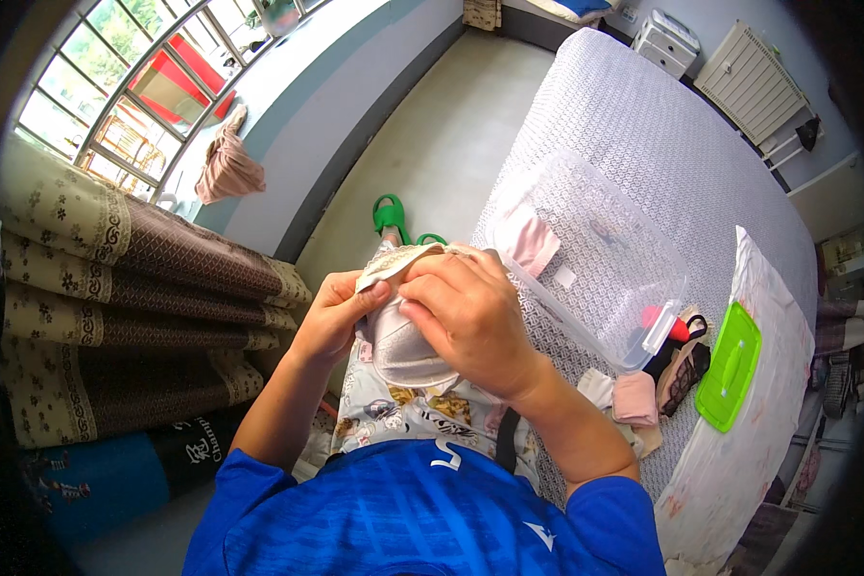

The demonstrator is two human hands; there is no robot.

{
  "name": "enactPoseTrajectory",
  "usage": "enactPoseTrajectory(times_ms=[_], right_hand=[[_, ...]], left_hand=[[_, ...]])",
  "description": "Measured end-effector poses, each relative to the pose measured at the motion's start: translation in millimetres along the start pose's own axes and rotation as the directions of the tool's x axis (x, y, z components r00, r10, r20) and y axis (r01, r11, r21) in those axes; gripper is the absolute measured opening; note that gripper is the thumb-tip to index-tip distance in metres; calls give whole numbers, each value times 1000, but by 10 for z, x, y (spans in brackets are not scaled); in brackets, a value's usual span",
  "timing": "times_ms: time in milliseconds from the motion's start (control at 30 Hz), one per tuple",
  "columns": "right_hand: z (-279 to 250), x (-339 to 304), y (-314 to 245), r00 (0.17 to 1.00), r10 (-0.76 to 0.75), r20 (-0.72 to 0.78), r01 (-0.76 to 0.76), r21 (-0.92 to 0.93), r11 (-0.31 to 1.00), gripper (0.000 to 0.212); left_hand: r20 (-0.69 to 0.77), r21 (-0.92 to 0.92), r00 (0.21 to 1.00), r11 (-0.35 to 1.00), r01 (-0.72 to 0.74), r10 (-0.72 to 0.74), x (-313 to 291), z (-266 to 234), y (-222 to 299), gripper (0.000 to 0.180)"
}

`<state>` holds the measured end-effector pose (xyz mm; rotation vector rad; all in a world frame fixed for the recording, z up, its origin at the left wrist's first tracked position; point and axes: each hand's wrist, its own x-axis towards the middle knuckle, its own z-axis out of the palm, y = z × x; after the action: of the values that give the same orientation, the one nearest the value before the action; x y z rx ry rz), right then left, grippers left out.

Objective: The person sits on the floor and folds several pieces of clothing, including a white bra, a black bra, and a pink garment. They place the folded items into a clear plastic container on the bed.

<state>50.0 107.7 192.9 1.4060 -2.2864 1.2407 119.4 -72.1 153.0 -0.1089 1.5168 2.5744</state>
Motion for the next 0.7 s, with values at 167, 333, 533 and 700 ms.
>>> enactPoseTrajectory(times_ms=[167, 333, 533, 700], right_hand=[[-2, -27, 77, 993, 111, 33, -114, 89, 990, 16], [-86, -22, 56, 996, -43, 73, 48, -69, 996, 22], [12, -27, 150, 995, -100, -8, 98, -166, 981, 13], [-59, 38, 116, 995, 56, 80, -54, -29, 998, 4]], left_hand=[[-23, 15, 999, 999, 29, -28, 2, -73, -63, 28], [-46, -164, 990, 979, 125, -134, 79, -89, 75, 24], [1, 131, 998, 989, 64, -64, 92, 39, 93, 37], [42, 645, 997, 761, -71, 58, 82, 31, 160, 52]])
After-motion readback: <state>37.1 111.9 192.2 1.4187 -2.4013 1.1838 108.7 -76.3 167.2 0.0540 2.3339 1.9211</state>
